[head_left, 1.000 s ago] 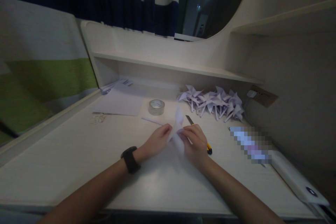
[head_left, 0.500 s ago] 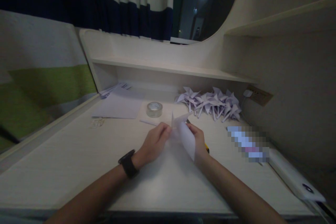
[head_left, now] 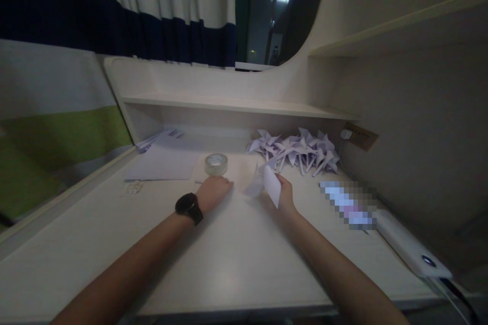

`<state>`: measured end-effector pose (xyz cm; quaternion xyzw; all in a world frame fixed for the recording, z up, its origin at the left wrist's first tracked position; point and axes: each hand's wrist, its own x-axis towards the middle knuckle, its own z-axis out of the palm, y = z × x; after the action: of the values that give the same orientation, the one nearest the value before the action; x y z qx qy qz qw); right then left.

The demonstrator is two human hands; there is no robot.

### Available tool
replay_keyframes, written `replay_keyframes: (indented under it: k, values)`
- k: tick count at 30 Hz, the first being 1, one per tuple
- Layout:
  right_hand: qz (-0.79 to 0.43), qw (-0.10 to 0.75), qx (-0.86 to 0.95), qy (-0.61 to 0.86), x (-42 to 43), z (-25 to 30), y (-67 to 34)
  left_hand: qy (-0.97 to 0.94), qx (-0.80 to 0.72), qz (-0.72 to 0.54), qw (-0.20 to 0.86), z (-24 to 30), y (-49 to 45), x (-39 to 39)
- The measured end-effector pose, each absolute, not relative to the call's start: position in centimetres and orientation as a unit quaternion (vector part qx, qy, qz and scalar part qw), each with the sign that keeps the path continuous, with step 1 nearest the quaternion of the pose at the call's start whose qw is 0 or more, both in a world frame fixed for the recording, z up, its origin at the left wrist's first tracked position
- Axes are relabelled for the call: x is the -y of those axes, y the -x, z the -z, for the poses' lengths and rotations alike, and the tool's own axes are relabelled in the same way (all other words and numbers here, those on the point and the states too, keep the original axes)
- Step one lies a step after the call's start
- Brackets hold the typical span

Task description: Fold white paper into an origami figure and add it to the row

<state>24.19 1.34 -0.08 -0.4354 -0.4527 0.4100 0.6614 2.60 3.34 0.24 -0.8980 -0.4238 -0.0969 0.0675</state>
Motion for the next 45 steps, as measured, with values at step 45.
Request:
replay_keyframes:
  k: [45]
  values:
    - [-0.155,0.612,0.651,0.421,1.5,0.7,-22.9,0.495,0.343,0.486,-0.634,-1.3,-5.4,2.7]
